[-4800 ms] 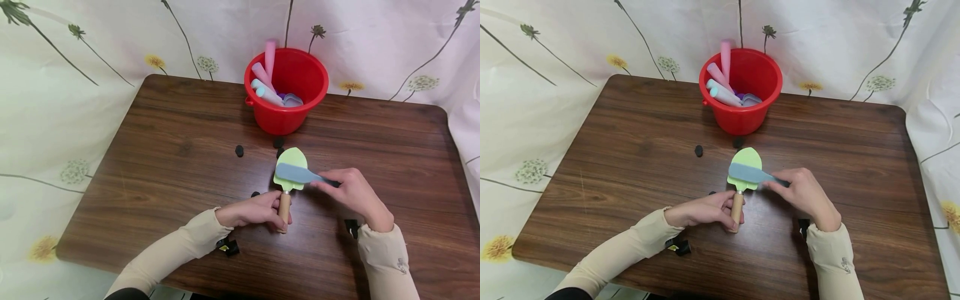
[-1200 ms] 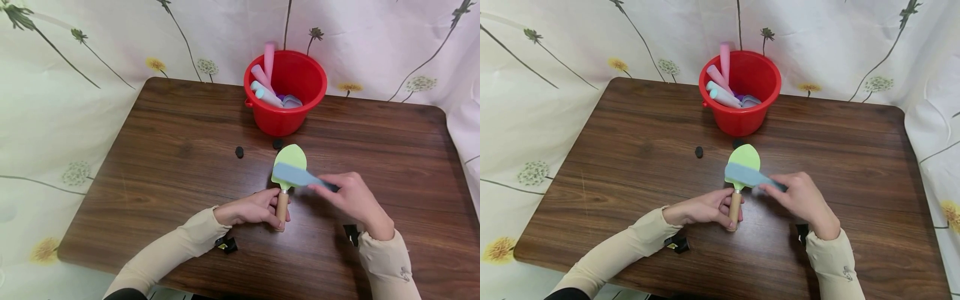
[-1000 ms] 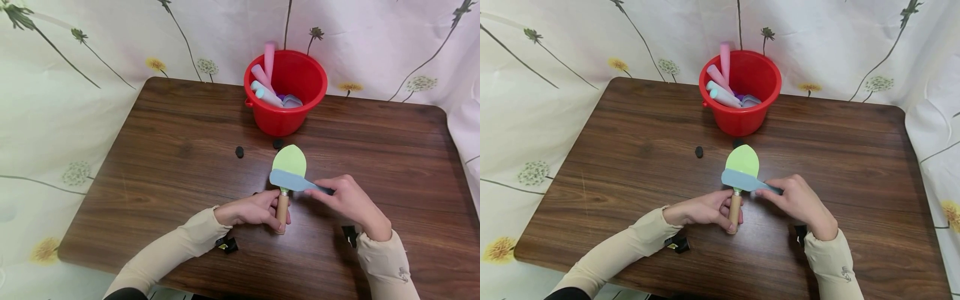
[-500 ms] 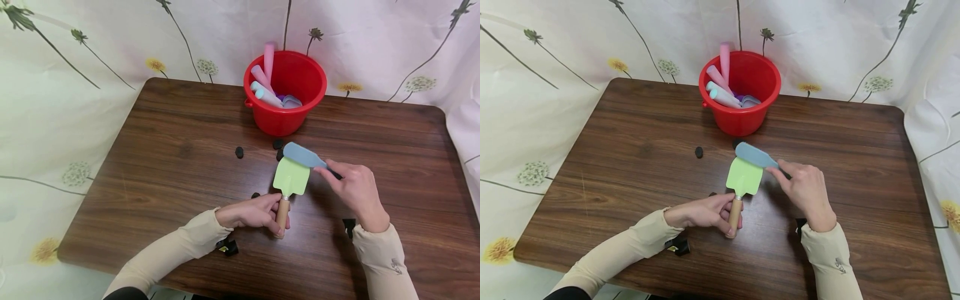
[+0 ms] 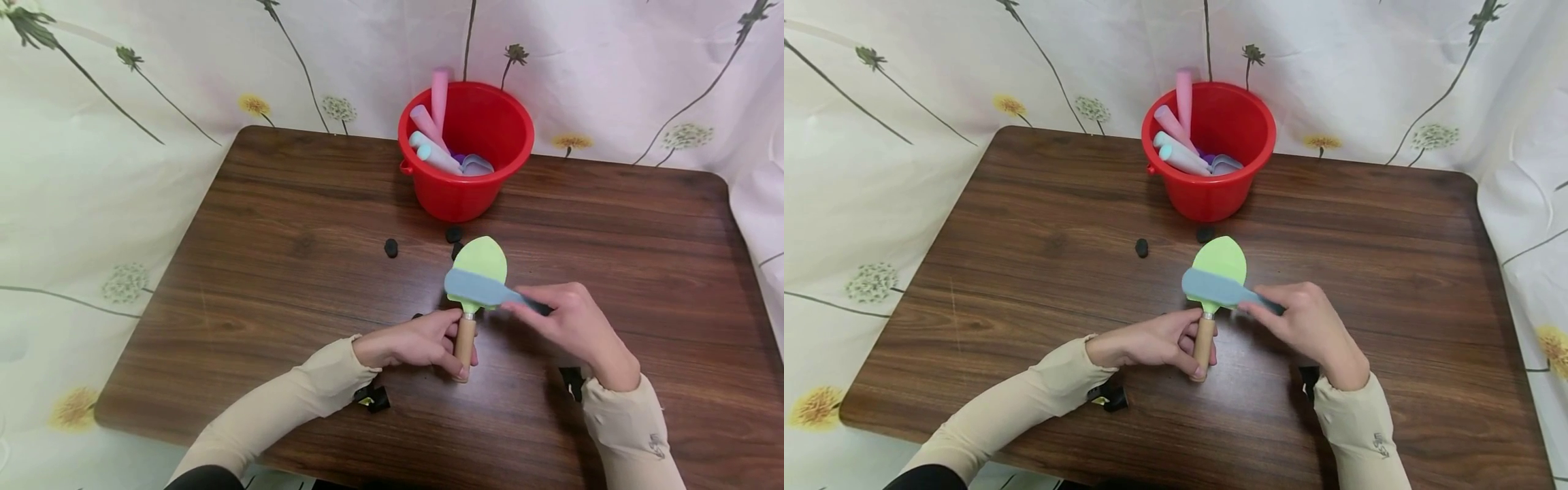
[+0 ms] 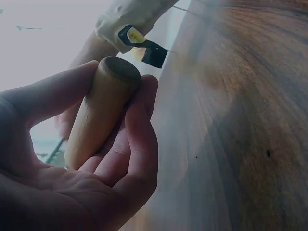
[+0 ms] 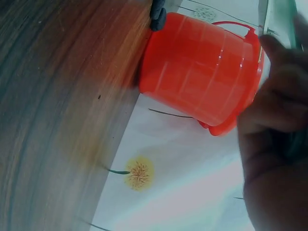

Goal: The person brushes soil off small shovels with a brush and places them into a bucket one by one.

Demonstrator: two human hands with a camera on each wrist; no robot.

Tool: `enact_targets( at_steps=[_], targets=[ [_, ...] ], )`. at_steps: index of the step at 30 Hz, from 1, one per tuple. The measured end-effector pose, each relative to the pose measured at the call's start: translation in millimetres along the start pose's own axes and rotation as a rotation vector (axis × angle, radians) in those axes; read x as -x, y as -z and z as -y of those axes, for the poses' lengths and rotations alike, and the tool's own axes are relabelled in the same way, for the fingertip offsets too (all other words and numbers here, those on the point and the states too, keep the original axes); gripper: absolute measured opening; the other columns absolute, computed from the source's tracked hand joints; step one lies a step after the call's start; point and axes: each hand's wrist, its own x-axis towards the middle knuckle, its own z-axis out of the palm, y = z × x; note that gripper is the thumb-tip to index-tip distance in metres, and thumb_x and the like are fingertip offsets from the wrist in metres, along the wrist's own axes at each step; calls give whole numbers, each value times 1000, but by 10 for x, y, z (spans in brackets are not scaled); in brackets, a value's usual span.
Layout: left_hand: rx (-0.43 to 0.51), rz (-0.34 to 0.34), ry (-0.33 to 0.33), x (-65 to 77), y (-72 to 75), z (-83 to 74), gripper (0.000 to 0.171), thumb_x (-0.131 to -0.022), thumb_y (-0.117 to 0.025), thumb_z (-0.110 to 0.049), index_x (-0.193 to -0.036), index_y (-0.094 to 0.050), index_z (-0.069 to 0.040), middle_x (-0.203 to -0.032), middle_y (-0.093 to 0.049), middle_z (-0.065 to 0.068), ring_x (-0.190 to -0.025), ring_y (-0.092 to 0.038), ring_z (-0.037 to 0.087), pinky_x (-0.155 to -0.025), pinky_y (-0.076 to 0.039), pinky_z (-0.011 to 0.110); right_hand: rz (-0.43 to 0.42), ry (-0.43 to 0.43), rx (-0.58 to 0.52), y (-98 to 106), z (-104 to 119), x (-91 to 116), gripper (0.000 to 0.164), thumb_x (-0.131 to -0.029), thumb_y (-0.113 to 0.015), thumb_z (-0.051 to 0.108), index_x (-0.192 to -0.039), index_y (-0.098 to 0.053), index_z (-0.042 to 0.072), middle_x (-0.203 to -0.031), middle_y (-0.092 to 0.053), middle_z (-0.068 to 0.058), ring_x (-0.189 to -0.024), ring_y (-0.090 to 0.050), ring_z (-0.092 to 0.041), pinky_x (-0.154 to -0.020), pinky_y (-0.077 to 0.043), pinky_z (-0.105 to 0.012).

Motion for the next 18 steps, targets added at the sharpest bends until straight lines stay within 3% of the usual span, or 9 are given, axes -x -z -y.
enact_targets(
  at_steps=[4, 8, 10, 14, 15, 18],
  targets=[
    [-24, 9, 12, 1, 6, -2, 55, -76, -69, 12, -121, -38, 6, -99, -68, 19, -78, -66, 14, -67, -51, 22, 67, 18, 19, 5, 16, 18, 26, -67, -84, 7, -92, -78, 11, -81, -76, 2, -64, -63, 3, -61, -50, -15],
    [-30, 14, 24, 11, 0, 12, 54, -76, -69, 13, -120, -38, 6, -102, -67, 25, -76, -66, 15, -65, -51, 22, 40, 7, 106, 2, 19, 19, 23, -71, -84, 15, -93, -78, 10, -82, -76, 0, -63, -68, -6, -59, -52, -25],
    [-26, 15, 23, 18, -6, 19, 54, -75, -68, 14, -119, -38, 6, -104, -66, 29, -74, -65, 14, -64, -51, 22, 6, 3, 149, 1, 15, 12, 26, -79, -79, 31, -93, -78, 9, -82, -76, -3, -65, -71, -13, -58, -53, -31],
    [-13, 14, 20, 24, -13, 25, 52, -75, -66, 15, -118, -38, 7, -103, -65, 31, -71, -65, 12, -63, -52, 22, -94, 7, 202, 1, -7, -22, 57, -90, -56, 56, -93, -77, 3, -81, -75, -10, -65, -72, -22, -55, -53, -39],
    [-8, 16, 21, 26, -15, 24, 51, -76, -66, 15, -118, -38, 7, -103, -65, 31, -71, -65, 12, -63, -52, 22, -127, 7, 210, -2, -16, -33, 62, -91, -51, 59, -92, -77, 2, -80, -75, -11, -65, -71, -23, -55, -52, -40],
    [3, 25, 22, 31, -16, 21, 51, -76, -66, 16, -118, -38, 8, -103, -64, 31, -71, -65, 12, -63, -52, 22, -226, 13, 249, -13, -43, -61, 62, -92, -52, 57, -92, -76, 0, -76, -74, -14, -60, -69, -25, -52, -51, -42]
  ],
)
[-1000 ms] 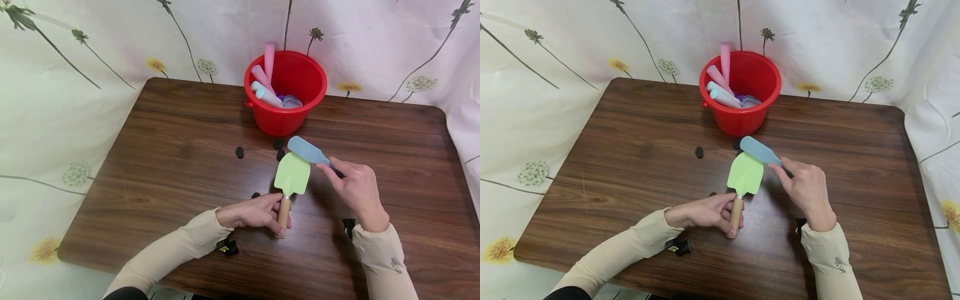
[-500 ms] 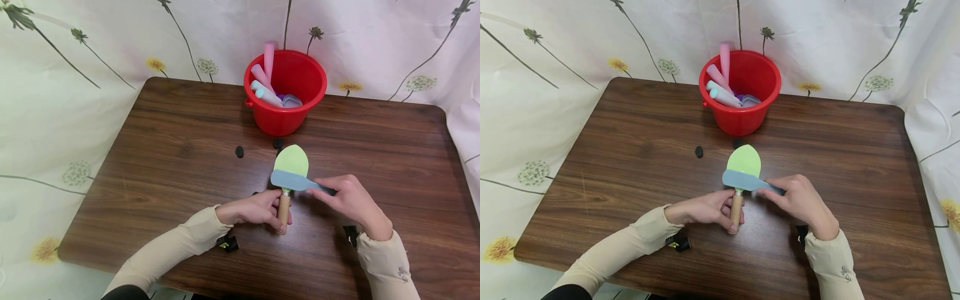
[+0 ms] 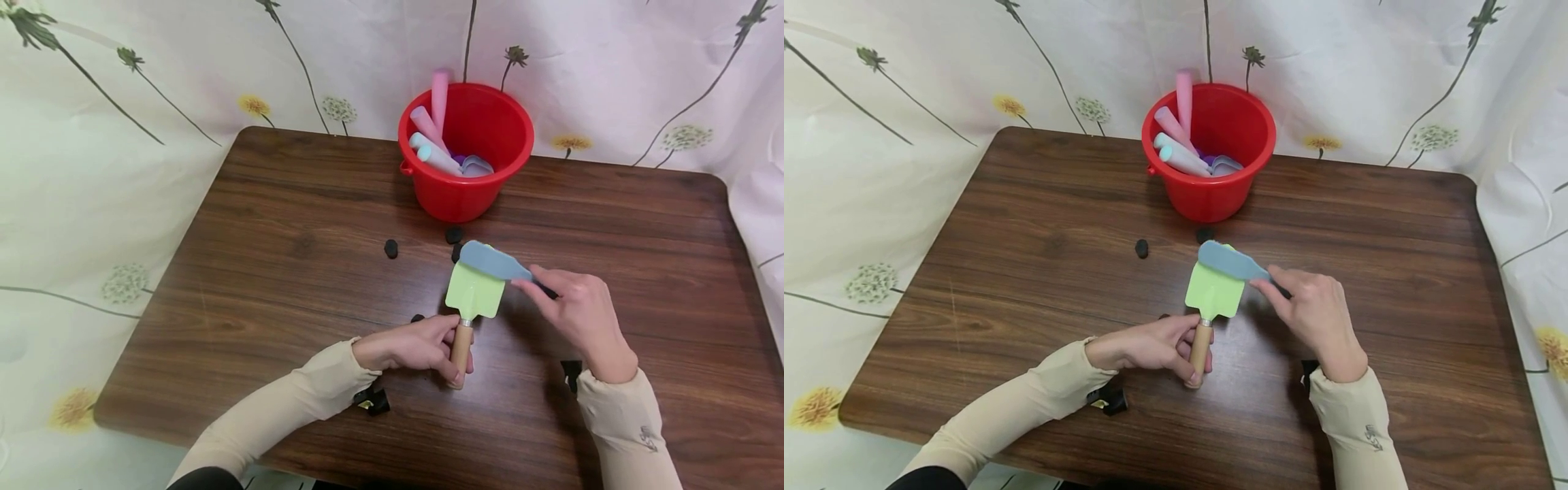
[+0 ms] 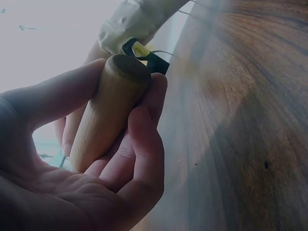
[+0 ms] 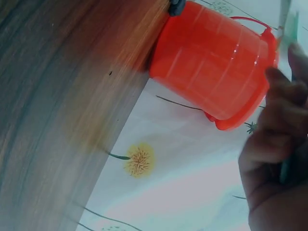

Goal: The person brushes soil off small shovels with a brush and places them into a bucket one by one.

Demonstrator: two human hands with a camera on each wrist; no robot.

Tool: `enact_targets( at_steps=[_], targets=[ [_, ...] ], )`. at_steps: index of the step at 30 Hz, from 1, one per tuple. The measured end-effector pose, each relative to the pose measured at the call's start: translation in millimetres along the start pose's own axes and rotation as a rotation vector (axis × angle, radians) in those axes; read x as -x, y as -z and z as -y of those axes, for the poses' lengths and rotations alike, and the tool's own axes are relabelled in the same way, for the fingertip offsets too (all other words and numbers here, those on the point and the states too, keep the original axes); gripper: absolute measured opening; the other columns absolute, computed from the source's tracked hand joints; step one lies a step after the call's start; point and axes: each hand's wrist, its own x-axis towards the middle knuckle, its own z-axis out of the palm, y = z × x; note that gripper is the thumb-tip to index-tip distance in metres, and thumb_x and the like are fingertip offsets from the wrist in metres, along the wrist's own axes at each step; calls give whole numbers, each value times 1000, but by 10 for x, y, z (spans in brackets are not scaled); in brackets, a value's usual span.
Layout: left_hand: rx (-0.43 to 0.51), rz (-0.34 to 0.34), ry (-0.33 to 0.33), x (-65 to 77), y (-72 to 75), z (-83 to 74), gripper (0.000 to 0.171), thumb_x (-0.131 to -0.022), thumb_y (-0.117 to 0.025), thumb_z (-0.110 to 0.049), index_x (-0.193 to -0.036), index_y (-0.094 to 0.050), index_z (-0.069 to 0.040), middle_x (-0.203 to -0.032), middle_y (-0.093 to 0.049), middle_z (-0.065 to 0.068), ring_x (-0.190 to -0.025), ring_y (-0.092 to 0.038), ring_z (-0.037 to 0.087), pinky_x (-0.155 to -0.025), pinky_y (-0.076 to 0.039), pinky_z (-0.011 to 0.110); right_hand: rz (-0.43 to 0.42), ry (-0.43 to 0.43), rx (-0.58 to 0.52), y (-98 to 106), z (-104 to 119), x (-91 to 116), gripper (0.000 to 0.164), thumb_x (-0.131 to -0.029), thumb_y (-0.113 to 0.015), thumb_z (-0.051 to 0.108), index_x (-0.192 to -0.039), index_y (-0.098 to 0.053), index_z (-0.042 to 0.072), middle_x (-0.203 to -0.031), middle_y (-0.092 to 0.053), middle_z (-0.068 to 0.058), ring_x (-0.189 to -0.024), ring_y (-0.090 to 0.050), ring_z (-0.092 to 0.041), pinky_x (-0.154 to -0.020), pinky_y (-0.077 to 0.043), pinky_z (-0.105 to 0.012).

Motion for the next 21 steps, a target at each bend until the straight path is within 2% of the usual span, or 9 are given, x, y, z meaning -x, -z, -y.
enact_targets(
  at_steps=[3, 7, 11, 14, 16, 18, 21],
  targets=[
    [5, 13, -2, 10, -4, 0, 51, -77, -66, 16, -119, -38, 8, -104, -64, 32, -72, -65, 12, -64, -52, 22, -75, -6, 34, -16, -14, -15, 55, -93, -55, 52, -91, -75, 1, -67, -70, -12, -49, -61, -19, -47, -47, -38],
    [8, 24, -4, 17, -3, 13, 51, -77, -65, 16, -119, -38, 8, -105, -63, 32, -73, -65, 12, -65, -52, 22, -117, -27, 18, -16, -9, -36, 49, -93, -57, 49, -89, -74, 3, -64, -67, -9, -46, -53, -14, -47, -44, -32],
    [3, 13, -5, 11, 8, 34, 52, -77, -65, 15, -120, -38, 8, -104, -65, 29, -75, -67, 13, -66, -53, 22, -107, -54, -60, -1, 9, -31, 54, -91, -58, 52, -91, -76, 1, -75, -73, -12, -57, -66, -21, -56, -49, -28],
    [1, -8, -10, 2, 18, 40, 54, -75, -66, 15, -121, -38, 7, -100, -67, 24, -76, -67, 14, -65, -52, 22, -41, -49, -107, 21, 32, -7, 43, -87, -70, 42, -92, -76, 0, -81, -75, -14, -66, -71, -25, -63, -53, -24],
    [-1, -20, -13, -1, 25, 37, 55, -74, -67, 14, -121, -38, 6, -97, -69, 19, -77, -67, 14, -66, -52, 22, 30, -30, -138, 34, 54, 20, 31, -80, -79, 30, -92, -76, 1, -82, -75, -12, -68, -72, -23, -64, -54, -22],
    [0, -30, -15, -2, 32, 30, 56, -74, -68, 14, -121, -39, 5, -96, -69, 15, -77, -66, 13, -66, -52, 23, 108, -1, -165, 37, 80, 45, 25, -77, -81, 22, -92, -77, 3, -82, -76, -8, -69, -72, -19, -63, -54, -23],
    [-7, -32, -19, -2, 40, 20, 56, -75, -68, 12, -122, -39, 5, -95, -69, 13, -77, -67, 14, -67, -52, 23, 194, 34, -196, 23, 118, 82, 25, -81, -78, 30, -91, -77, 7, -81, -76, -2, -66, -70, -10, -61, -53, -23]
  ],
)
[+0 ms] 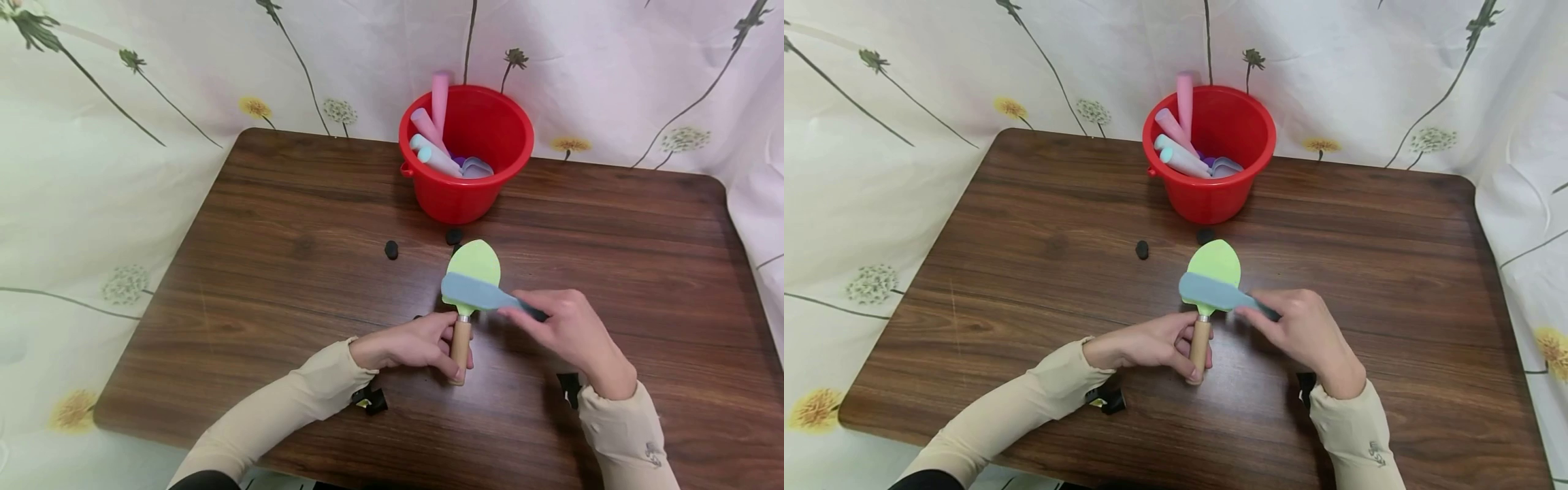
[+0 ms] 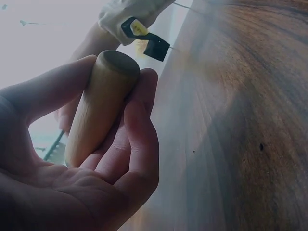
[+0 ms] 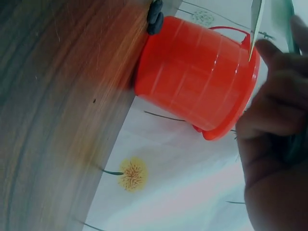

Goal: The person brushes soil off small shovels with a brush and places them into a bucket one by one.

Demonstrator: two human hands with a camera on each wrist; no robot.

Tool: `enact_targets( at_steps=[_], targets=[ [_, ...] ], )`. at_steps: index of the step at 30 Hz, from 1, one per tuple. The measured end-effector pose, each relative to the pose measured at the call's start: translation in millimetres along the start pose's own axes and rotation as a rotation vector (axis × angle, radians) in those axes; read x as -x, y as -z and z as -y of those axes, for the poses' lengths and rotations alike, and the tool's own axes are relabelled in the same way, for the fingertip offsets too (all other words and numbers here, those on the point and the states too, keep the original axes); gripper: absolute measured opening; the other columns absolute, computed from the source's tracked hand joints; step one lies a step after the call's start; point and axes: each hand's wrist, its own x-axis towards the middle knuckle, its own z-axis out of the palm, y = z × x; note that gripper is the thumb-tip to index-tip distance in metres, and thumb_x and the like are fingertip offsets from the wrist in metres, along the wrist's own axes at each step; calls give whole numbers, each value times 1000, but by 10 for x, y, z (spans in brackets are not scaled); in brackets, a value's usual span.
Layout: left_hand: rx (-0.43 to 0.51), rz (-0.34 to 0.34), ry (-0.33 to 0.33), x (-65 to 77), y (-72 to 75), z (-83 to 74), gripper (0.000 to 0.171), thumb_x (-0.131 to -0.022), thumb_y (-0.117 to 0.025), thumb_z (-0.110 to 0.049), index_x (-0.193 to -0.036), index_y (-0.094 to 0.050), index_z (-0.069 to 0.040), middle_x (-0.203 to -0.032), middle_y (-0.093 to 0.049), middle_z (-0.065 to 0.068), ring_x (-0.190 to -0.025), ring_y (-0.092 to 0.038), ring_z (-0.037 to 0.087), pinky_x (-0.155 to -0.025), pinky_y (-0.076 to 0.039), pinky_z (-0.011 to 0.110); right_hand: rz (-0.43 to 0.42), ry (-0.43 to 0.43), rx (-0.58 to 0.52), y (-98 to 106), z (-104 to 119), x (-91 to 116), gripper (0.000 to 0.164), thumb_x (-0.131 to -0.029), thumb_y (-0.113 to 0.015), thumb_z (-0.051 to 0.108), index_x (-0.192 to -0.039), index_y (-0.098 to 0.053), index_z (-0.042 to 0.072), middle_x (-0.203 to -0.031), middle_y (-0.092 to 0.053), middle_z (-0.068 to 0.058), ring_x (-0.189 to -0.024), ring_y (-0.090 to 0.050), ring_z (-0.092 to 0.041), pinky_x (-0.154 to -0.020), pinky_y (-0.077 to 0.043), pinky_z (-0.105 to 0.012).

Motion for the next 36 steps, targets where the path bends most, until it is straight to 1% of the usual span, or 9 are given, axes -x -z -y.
enact_targets(
  at_steps=[6, 11, 19, 22, 24, 27, 30, 33, 36],
  targets=[
    [-1, 1, -1, 0, 6, 3, 58, -75, -68, 12, -124, -38, 7, -95, -69, 13, -78, -67, 13, -68, -52, 22, 63, -14, 6, -36, 9, 29, 23, -82, -77, 29, -93, -78, 9, -81, -76, 1, -64, -67, -4, -59, -52, -22],
    [23, 11, 9, -2, -10, 4, 56, -74, -67, 16, -122, -38, 7, -96, -68, 20, -75, -65, 12, -65, -51, 22, 41, -43, 67, -20, -13, 11, 37, -87, -69, 44, -94, -78, 9, -82, -76, -1, -65, -70, -10, -59, -53, -29],
    [27, 35, 7, 2, -35, -8, 53, -75, -66, 17, -119, -39, 8, -102, -65, 30, -74, -66, 12, -65, -52, 22, -128, -62, 218, 30, -95, -88, 65, -92, -48, 60, -93, -76, 1, -79, -74, -14, -63, -70, -26, -52, -52, -43],
    [37, 49, 7, -2, -31, -2, 53, -75, -66, 17, -120, -39, 9, -101, -66, 27, -76, -66, 12, -67, -52, 22, -190, -86, 238, 48, -115, -116, 62, -93, -50, 58, -91, -76, 2, -74, -73, -14, -57, -67, -26, -50, -49, -44],
    [42, 44, 8, -1, -20, 2, 54, -75, -66, 16, -121, -38, 9, -99, -67, 23, -77, -66, 12, -68, -52, 22, -191, -103, 214, 58, -117, -122, 52, -91, -59, 51, -91, -76, 2, -74, -73, -13, -57, -67, -25, -52, -49, -42],
    [40, 24, 6, 3, 5, 2, 57, -74, -66, 15, -124, -38, 8, -97, -68, 17, -78, -66, 13, -69, -52, 22, -131, -137, 141, 69, -91, -128, 29, -82, -77, 31, -92, -76, 4, -76, -74, -9, -57, -65, -17, -55, -50, -29],
    [33, 8, -2, 5, 29, -8, 59, -75, -67, 13, -125, -38, 8, -96, -69, 15, -78, -66, 13, -69, -52, 22, -20, -168, 47, 74, -45, -131, 23, -71, -84, 12, -92, -77, 6, -75, -74, -3, -56, -58, -6, -56, -46, -15],
    [35, 8, -10, 2, 46, -22, 59, -76, -68, 11, -126, -37, 8, -98, -68, 18, -78, -67, 14, -69, -51, 22, 120, -184, -27, 75, 5, -130, 18, -72, -83, 12, -89, -77, 10, -69, -70, 5, -53, -49, 2, -53, -41, -10],
    [28, 16, -19, -8, 54, -29, 58, -76, -68, 9, -125, -37, 8, -100, -67, 20, -78, -67, 13, -69, -51, 22, 246, -232, -77, 80, 46, -126, 11, -77, -80, 18, -87, -76, 16, -64, -64, 11, -51, -42, 4, -50, -39, -13]
  ],
)
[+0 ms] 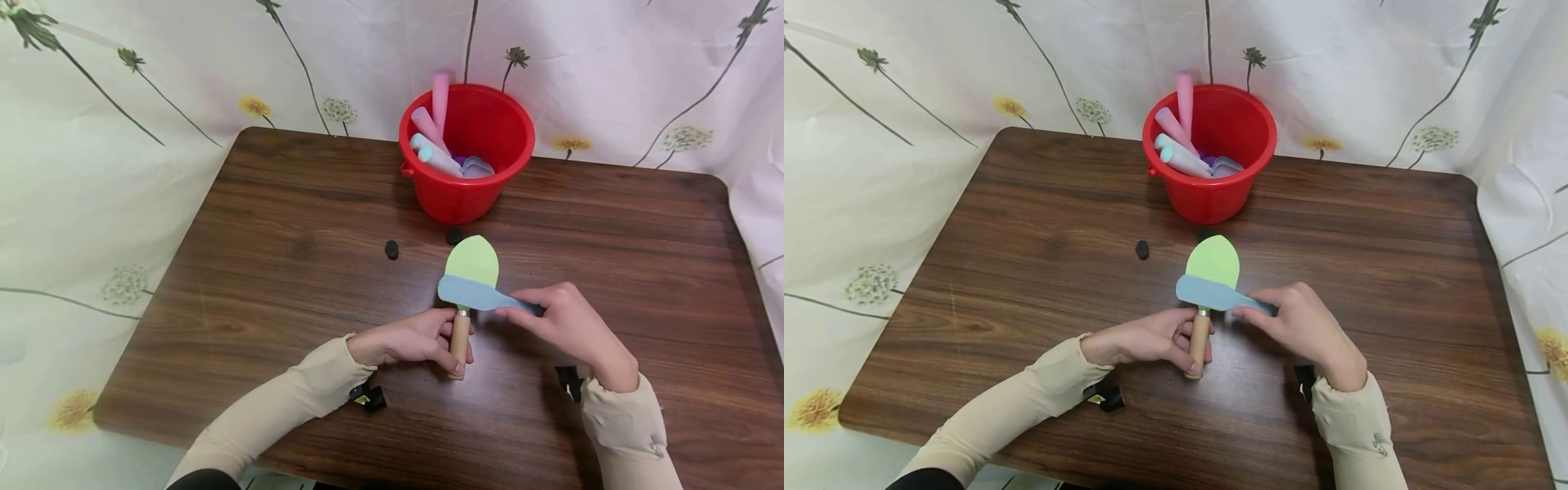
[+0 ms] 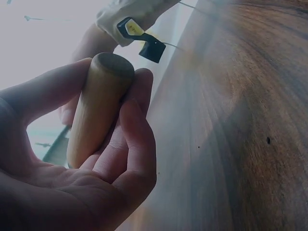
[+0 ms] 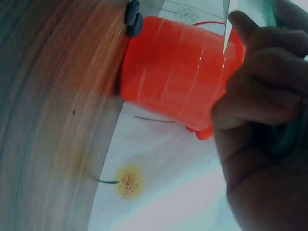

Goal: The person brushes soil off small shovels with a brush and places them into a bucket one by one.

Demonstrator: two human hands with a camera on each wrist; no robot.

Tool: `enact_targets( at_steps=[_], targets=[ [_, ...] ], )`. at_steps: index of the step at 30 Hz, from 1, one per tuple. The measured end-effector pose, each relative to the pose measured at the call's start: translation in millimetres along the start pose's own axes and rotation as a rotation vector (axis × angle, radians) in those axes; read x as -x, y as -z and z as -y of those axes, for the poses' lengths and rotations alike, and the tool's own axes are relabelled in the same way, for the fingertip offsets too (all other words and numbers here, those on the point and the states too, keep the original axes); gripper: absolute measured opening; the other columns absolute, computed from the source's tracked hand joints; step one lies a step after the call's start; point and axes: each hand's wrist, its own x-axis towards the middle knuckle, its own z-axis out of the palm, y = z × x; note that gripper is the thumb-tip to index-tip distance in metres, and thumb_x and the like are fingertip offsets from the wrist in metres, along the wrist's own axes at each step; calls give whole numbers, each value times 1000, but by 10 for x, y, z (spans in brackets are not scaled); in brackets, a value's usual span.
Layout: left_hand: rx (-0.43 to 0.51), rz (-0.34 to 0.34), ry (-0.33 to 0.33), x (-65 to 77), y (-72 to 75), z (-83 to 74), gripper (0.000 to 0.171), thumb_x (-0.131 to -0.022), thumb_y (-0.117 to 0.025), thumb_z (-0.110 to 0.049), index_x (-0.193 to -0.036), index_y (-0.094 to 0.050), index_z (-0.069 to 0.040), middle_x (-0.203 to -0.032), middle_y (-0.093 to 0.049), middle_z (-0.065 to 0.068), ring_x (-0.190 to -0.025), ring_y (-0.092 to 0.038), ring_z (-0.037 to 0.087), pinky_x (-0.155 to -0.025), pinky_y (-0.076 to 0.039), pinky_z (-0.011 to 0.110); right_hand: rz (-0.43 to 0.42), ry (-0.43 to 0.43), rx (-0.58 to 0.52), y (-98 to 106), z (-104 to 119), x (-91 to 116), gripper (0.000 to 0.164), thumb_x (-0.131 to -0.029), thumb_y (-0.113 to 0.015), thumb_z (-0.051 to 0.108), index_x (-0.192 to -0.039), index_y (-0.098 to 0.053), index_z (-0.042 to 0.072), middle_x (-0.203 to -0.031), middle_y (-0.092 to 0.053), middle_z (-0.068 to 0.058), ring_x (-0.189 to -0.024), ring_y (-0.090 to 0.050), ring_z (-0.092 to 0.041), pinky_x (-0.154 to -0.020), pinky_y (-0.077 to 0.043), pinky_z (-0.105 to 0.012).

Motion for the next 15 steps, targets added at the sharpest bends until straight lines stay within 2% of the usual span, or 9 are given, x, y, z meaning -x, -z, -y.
enact_targets(
  at_steps=[4, 8, 15],
  targets=[
    [-3, 5, -1, -3, 3, 1, 56, -77, -68, 9, -124, -38, 7, -97, -68, 14, -78, -66, 13, -69, -51, 22, 78, -71, -20, -2, 21, 1, 7, -82, -78, 24, -86, -75, 20, -59, -59, 11, -50, -40, 1, -49, -38, -16],
    [11, 10, 15, 1, -1, 1, 56, -76, -68, 10, -123, -39, 7, -92, -68, 7, -79, -65, 14, -69, -51, 23, 86, -113, -20, 2, 12, -20, 6, -84, -76, 25, -87, -76, 20, -55, -55, 12, -48, -36, -1, -47, -36, -17],
    [26, 18, 25, 19, -13, 10, 54, -76, -67, 12, -122, -38, 6, -97, -68, 17, -79, -66, 15, -70, -52, 23, 46, -142, 12, 43, -26, -61, 17, -83, -76, 28, -95, -78, 16, -70, -71, 8, -53, -47, -1, -52, -44, -18]
  ],
)
